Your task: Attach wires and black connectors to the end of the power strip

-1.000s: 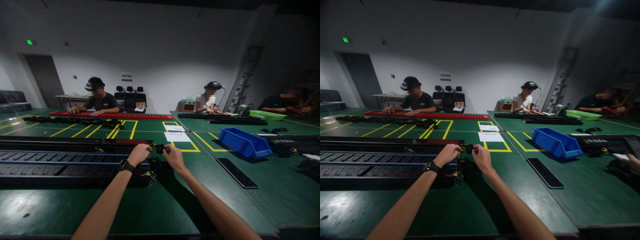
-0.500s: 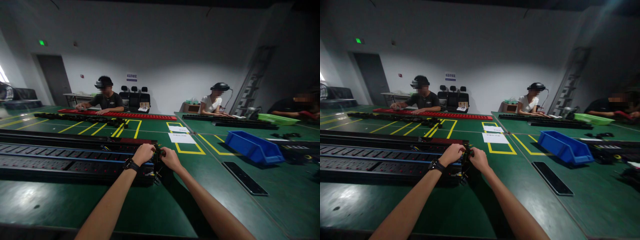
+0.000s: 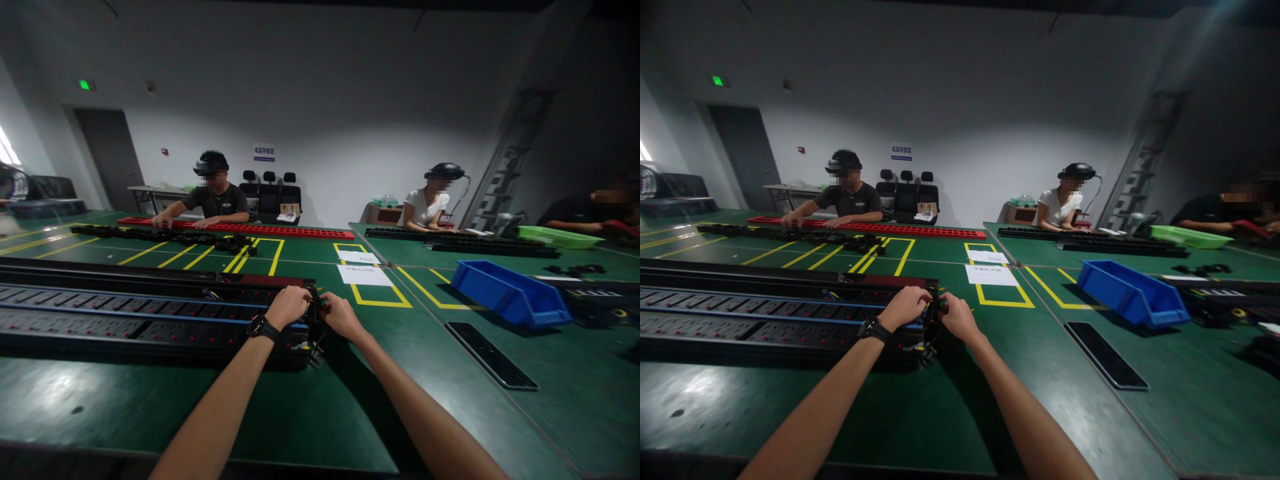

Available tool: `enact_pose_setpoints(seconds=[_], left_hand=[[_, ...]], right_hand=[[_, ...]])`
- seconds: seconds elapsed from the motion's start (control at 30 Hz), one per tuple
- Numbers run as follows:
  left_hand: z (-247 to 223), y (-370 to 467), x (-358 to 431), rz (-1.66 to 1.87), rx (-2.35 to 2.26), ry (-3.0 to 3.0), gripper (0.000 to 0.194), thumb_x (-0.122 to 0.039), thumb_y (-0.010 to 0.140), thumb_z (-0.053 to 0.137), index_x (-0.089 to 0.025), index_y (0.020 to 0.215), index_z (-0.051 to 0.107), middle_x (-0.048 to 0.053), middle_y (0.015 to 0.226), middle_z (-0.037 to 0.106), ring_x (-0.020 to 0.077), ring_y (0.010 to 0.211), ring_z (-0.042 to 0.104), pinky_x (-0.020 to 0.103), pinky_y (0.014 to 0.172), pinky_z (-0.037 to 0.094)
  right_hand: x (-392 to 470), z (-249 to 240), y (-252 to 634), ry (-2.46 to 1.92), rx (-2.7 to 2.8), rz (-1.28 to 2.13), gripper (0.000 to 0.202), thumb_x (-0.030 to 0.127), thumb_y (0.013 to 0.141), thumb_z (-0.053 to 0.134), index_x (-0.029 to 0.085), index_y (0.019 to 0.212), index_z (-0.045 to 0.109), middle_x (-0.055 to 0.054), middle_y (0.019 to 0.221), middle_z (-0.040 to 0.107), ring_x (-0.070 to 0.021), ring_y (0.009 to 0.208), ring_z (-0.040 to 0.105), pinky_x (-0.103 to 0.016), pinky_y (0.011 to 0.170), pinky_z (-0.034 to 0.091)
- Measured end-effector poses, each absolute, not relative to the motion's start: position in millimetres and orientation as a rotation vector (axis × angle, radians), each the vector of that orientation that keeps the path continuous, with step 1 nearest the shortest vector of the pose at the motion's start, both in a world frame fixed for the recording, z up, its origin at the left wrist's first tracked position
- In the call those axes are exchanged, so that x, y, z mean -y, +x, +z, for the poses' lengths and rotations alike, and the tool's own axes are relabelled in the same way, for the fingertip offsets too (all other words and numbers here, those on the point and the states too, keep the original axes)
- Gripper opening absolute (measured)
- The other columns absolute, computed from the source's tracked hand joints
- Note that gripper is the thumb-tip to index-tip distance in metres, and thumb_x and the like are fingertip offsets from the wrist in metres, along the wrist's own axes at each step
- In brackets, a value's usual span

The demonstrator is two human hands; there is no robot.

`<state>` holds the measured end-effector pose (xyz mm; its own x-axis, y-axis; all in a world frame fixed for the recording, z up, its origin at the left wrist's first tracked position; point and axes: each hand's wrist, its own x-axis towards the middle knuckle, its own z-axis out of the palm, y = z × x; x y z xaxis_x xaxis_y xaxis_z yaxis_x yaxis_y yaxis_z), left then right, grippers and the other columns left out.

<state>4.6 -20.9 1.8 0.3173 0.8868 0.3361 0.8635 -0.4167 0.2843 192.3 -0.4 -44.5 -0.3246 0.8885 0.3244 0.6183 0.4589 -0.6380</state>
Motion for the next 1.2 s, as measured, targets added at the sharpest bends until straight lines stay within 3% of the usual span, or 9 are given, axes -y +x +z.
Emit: enact_pose_setpoints(seconds=[0.33, 0.63, 0.93, 1.2], left_hand=[[1.9, 5.2, 22.1, 0.692, -1.68, 2.495, 0.036, -0.012, 0.086, 0.05, -0.021, 0.108, 0.078, 0.008, 0.102, 0.079, 0.021, 0.096, 0.073, 0.03, 0.09, 0.055], [1.5, 4.6, 20.7, 0.628, -1.751, 2.47, 0.034, -0.013, 0.085, 0.049, -0.02, 0.105, 0.077, 0.01, 0.096, 0.079, 0.0218, 0.09, 0.073, 0.029, 0.084, 0.054], [1.8, 6.3, 21.9, 0.636, -1.81, 2.431, 0.037, -0.018, 0.087, 0.053, -0.022, 0.121, 0.067, 0.009, 0.097, 0.077, 0.0238, 0.093, 0.073, 0.03, 0.084, 0.053], [5.4, 6.4, 25.6, 0.622, -1.821, 2.433, 0.033, -0.014, 0.088, 0.051, -0.022, 0.108, 0.074, 0.009, 0.101, 0.077, 0.0225, 0.095, 0.072, 0.029, 0.085, 0.053]], right_hand=[[1.9, -45.2, 187.4, -1.215, 2.106, 0.528, 0.041, 0.008, 0.076, 0.056, 0.021, 0.113, 0.067, 0.0, 0.076, 0.072, -0.0175, 0.067, 0.064, -0.024, 0.063, 0.041], [0.9, -43.2, 192.2, -0.977, 2.133, 0.753, 0.069, -0.002, 0.065, 0.041, 0.016, 0.128, 0.058, -0.006, 0.105, 0.074, -0.0172, 0.088, 0.067, -0.026, 0.08, 0.049], [-0.9, -50.3, 190.4, -1.033, 2.222, 0.619, 0.066, -0.003, 0.071, 0.041, 0.016, 0.132, 0.056, -0.012, 0.12, 0.071, -0.0234, 0.109, 0.065, -0.032, 0.092, 0.048], [3.3, -47.7, 186.8, -1.111, 2.194, 0.585, 0.068, -0.003, 0.072, 0.044, 0.017, 0.136, 0.056, -0.011, 0.117, 0.072, -0.0229, 0.1, 0.068, -0.03, 0.089, 0.049]])
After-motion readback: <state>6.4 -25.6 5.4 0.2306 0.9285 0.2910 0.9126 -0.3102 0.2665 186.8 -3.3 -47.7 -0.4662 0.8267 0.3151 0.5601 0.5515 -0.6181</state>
